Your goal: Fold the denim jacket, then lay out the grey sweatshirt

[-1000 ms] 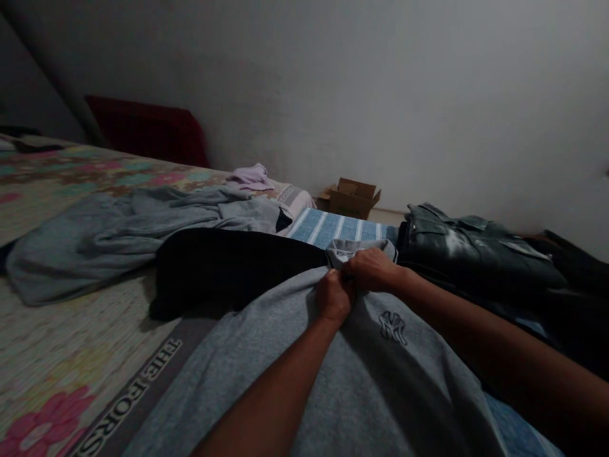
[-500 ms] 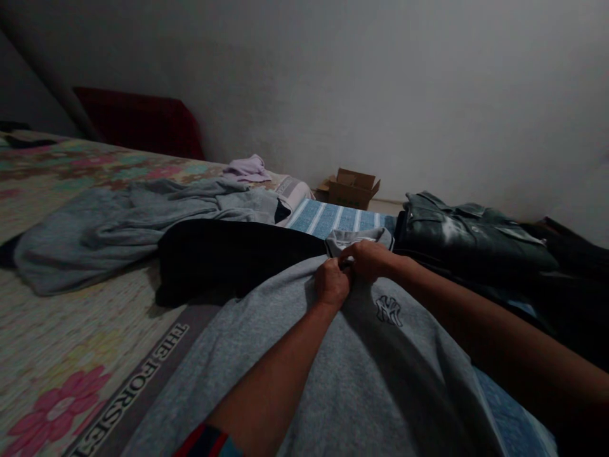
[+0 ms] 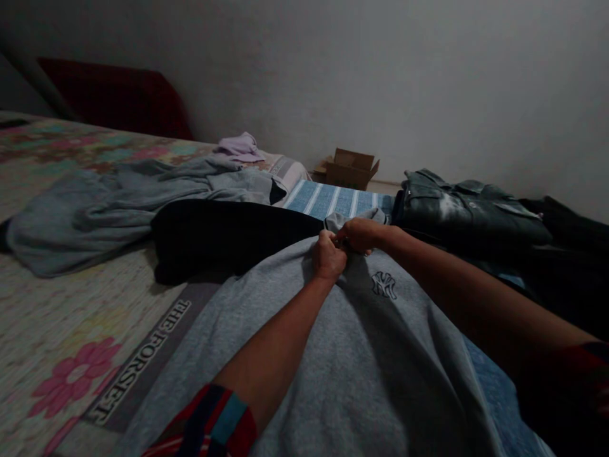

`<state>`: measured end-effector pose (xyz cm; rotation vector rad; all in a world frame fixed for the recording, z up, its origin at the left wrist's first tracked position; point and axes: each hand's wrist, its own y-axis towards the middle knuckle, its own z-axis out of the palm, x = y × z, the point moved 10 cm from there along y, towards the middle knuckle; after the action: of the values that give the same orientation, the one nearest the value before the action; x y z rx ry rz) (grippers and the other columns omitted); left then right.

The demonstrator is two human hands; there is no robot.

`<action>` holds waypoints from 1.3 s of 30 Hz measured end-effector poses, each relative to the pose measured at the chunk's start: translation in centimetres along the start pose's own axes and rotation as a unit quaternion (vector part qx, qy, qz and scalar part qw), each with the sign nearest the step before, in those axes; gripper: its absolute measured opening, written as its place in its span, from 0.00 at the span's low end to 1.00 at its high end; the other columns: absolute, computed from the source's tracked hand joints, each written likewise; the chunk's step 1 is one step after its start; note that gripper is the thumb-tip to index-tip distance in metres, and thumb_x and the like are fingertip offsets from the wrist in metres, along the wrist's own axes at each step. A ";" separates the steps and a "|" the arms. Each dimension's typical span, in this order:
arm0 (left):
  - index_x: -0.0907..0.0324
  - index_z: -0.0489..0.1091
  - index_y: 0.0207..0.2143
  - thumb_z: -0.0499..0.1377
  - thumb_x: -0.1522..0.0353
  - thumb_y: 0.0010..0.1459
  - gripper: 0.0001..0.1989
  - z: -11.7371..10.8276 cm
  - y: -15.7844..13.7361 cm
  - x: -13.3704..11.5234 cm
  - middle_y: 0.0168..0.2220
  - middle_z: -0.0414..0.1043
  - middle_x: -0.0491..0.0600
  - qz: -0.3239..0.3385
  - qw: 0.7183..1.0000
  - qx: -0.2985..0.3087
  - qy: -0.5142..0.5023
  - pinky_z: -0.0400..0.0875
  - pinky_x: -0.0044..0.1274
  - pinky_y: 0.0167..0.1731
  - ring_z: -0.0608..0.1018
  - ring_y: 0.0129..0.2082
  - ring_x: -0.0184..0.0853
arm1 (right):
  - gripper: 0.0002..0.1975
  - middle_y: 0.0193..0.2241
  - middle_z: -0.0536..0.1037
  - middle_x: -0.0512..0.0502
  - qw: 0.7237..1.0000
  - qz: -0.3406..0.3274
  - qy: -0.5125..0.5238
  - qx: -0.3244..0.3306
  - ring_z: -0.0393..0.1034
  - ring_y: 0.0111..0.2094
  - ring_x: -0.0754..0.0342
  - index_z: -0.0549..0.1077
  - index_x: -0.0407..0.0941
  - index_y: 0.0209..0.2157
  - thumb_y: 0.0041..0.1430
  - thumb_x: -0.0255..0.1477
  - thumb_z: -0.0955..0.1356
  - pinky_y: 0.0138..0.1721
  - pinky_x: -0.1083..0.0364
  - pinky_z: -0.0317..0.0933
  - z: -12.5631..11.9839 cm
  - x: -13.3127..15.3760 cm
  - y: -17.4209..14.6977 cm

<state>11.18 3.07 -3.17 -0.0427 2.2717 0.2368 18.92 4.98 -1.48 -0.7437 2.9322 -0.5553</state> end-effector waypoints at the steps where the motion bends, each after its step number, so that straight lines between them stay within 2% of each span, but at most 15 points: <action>1: 0.56 0.63 0.35 0.62 0.68 0.49 0.12 0.0 0.0 0.0 0.32 0.74 0.46 0.002 1.000 -0.002 -0.001 0.64 0.21 0.31 0.76 0.34 0.35 | 0.30 0.23 0.76 0.50 1.000 -0.001 -0.007 -0.003 0.71 0.25 0.56 0.72 0.49 0.51 0.46 0.15 0.66 0.32 0.57 0.64 -0.1 0.0 0.0; 6: 0.55 0.62 0.35 0.62 0.68 0.49 0.12 0.2 -0.1 -0.1 0.32 0.74 0.45 0.007 1.000 0.006 0.011 0.64 0.22 0.32 0.77 0.35 0.35 | 0.27 0.28 0.78 0.45 0.999 -0.007 -0.034 -0.024 0.72 0.31 0.52 0.74 0.47 0.49 0.45 0.16 0.67 0.31 0.58 0.62 -0.1 0.0 -0.2; 11: 0.55 0.63 0.37 0.62 0.67 0.51 0.12 0.4 -0.3 -0.2 0.34 0.75 0.46 0.015 1.000 0.013 0.019 0.64 0.22 0.32 0.77 0.36 0.35 | 0.24 0.31 0.78 0.42 0.998 -0.010 -0.033 -0.043 0.72 0.33 0.52 0.74 0.44 0.49 0.49 0.16 0.65 0.33 0.59 0.60 0.1 0.0 -0.5; 17: 0.55 0.63 0.40 0.61 0.65 0.53 0.12 0.7 -0.4 -0.3 0.36 0.75 0.47 0.019 0.999 0.021 0.039 0.65 0.22 0.33 0.77 0.37 0.35 | 0.24 0.31 0.78 0.44 0.999 -0.003 -0.016 -0.051 0.72 0.33 0.53 0.73 0.45 0.50 0.51 0.17 0.65 0.32 0.59 0.60 0.1 -0.4 -0.5; 21: 0.55 0.65 0.40 0.59 0.64 0.55 0.11 0.8 -0.6 -0.8 0.36 0.75 0.48 0.042 0.997 0.027 0.057 0.65 0.22 0.33 0.77 0.38 0.36 | 0.17 0.32 0.77 0.47 0.999 0.001 -0.005 -0.044 0.72 0.31 0.55 0.72 0.44 0.49 0.56 0.24 0.67 0.32 0.56 0.64 0.4 -0.8 -0.4; 28: 0.55 0.69 0.38 0.58 0.67 0.55 0.07 1.1 -0.9 -1.5 0.38 0.75 0.51 0.069 0.992 0.036 0.103 0.65 0.23 0.37 0.76 0.41 0.39 | 0.24 0.30 0.78 0.49 0.998 0.023 0.010 -0.063 0.72 0.35 0.53 0.74 0.52 0.48 0.50 0.20 0.65 0.30 0.60 0.59 0.4 -1.3 -0.4; 39: 0.58 0.74 0.38 0.57 0.68 0.54 0.09 1.6 -1.0 -1.9 0.40 0.74 0.55 0.082 0.984 0.049 0.148 0.67 0.24 0.37 0.77 0.41 0.42 | 0.21 0.31 0.78 0.46 0.996 0.030 0.006 -0.083 0.71 0.34 0.52 0.75 0.47 0.45 0.49 0.19 0.65 0.32 0.59 0.58 0.4 -1.5 -0.7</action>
<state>13.71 2.30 -2.91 0.1721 2.5828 0.2167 20.65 5.00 -1.66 -0.6656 3.0277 -0.3152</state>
